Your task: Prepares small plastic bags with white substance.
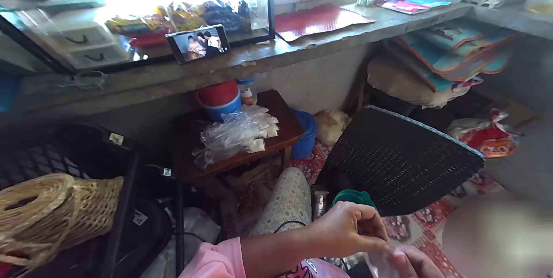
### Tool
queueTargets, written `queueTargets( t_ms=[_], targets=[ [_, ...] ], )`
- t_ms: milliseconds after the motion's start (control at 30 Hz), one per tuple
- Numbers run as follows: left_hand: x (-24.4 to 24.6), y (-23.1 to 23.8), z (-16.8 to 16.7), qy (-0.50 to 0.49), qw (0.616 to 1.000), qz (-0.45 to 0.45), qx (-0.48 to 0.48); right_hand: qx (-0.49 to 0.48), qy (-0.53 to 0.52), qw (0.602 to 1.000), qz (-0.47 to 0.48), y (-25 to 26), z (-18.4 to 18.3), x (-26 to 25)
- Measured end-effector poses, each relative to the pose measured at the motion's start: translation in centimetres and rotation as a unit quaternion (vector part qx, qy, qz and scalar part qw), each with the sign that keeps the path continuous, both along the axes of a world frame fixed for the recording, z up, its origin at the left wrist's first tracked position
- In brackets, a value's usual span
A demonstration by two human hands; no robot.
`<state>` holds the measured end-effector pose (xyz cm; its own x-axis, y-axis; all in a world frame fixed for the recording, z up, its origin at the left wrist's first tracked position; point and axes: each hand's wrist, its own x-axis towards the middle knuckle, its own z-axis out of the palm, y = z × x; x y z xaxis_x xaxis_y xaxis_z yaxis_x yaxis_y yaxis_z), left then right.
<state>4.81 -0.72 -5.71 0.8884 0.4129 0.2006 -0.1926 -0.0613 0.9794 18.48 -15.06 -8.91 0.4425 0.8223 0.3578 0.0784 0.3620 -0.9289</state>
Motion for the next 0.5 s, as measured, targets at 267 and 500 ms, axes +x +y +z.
queueTargets(
  t_ms=[267,500],
  targets=[
    [-0.13,-0.09,0.11,0.002,1.0,-0.004,-0.001,-0.004,-0.002,1.0,-0.008,-0.26,0.4,-0.17],
    [-0.02,-0.26,-0.02,0.039,0.998,-0.044,0.019,0.028,0.0,0.999,-0.028,0.0,0.47,-0.53]
  ],
)
